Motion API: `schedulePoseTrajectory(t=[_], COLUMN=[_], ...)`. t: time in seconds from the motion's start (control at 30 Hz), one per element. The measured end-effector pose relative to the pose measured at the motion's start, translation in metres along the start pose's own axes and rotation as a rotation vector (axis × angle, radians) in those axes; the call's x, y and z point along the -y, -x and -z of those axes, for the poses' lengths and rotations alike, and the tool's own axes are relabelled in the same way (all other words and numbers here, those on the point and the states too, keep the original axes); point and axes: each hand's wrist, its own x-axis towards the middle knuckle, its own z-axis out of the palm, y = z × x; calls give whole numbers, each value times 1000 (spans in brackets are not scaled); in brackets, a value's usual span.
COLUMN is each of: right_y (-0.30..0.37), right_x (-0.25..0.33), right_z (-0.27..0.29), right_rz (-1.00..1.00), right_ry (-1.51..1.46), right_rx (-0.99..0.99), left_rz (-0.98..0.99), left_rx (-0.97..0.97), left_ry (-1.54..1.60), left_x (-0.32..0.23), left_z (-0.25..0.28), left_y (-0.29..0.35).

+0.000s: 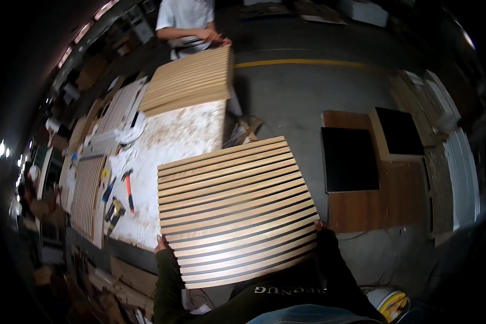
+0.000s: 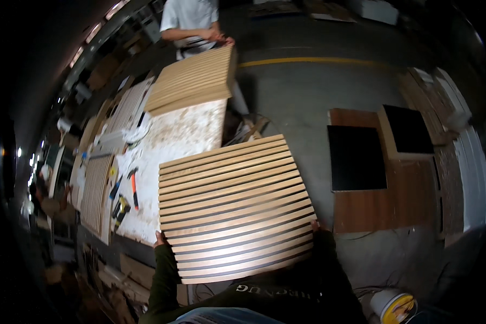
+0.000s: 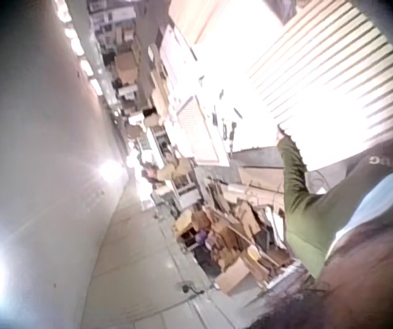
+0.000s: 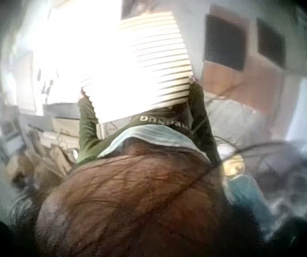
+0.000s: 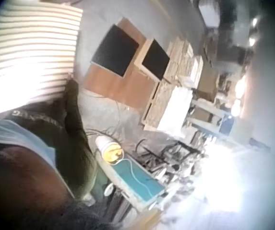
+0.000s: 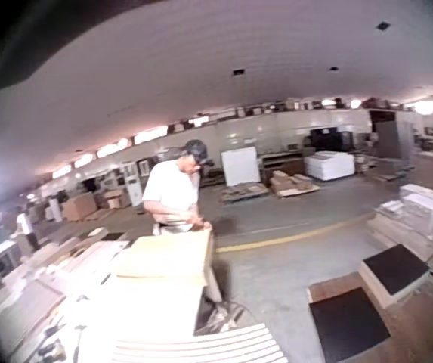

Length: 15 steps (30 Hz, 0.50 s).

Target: The person aligns a wooden slatted panel and taps its edges with a hammer, then positions a black board on the panel and fastens it using a pneumatic nail gun.

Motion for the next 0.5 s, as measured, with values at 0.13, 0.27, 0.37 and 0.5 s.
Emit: schedulePoseTrajectory(t=[0.13,0.27,0.37,0.5], right_y=[-27,-92,-63,-35], right_x=[-2,-76,-27,32], right_z=[63,94,160,220], right_rz=[103,127,60,57], right_ry=[263,-88,-127,-214], right_rx=[-113,-206,-314,-273], left_rz=[-35,-597,-51,-128], left_rx=[193,127,542,791], left_ry=[120,-412,104,-4], left_x=[-23,-6,-142,-212], left_z=[-52,-100,-207,-313], left_y=[12,-28,76,109])
